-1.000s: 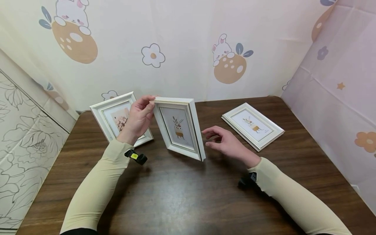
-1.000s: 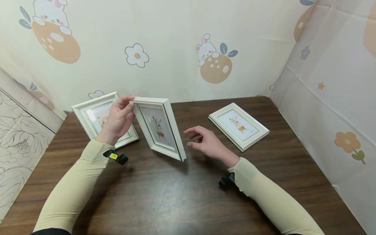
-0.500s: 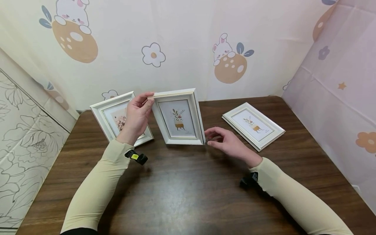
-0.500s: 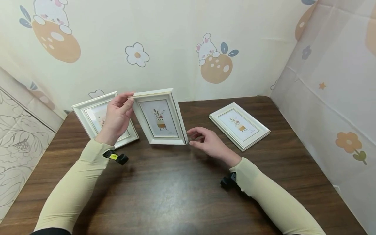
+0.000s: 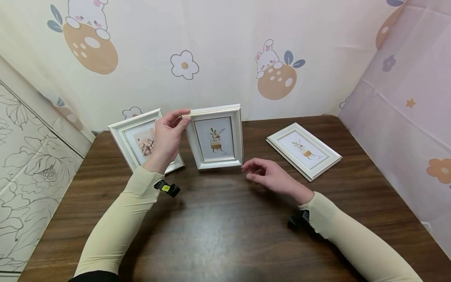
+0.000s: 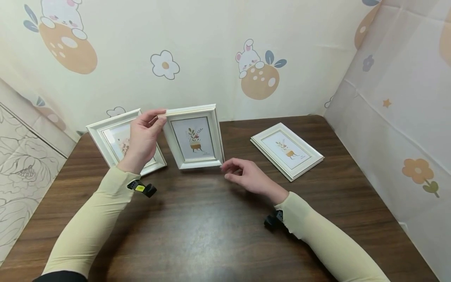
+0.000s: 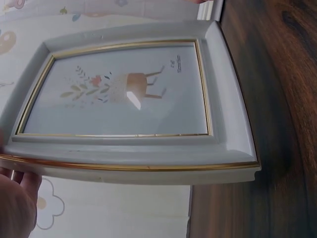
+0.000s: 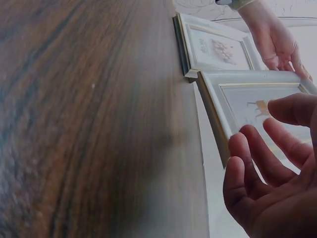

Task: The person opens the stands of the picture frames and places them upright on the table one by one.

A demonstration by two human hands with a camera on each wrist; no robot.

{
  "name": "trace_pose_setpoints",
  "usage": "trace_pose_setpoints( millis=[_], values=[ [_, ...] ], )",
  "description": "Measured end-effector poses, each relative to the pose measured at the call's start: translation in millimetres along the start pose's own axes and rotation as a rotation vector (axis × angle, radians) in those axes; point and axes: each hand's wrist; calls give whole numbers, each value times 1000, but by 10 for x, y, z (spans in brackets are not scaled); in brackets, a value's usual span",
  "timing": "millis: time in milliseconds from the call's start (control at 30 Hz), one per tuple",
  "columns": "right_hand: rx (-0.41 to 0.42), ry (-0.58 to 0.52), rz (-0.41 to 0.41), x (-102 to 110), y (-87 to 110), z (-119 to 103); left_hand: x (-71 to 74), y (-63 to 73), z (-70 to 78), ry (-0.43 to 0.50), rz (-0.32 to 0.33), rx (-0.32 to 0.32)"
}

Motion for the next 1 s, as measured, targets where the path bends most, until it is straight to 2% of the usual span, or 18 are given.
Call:
trace_pose_setpoints(
  millis=[233, 367, 700, 1000],
  values=[
    [19, 26, -152, -12, 36, -5, -10, -33, -2, -50, 19, 42],
    [22, 28, -206, -34, 56, -39, -5, -50, -21, -47, 20, 79],
    [24, 75, -220, 15, 68, -37, 13, -118, -75, -77, 31, 149],
    [22, 87, -197, 102, 75, -42, -2, -173, -129, -122, 16, 155]
  ],
)
Point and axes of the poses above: each hand's wrist, its own y-axis away from the middle knuckle, its own x-axis out of the back of the hand, z = x × y, and after that the axes turned 8 degrees about -y, right-handed
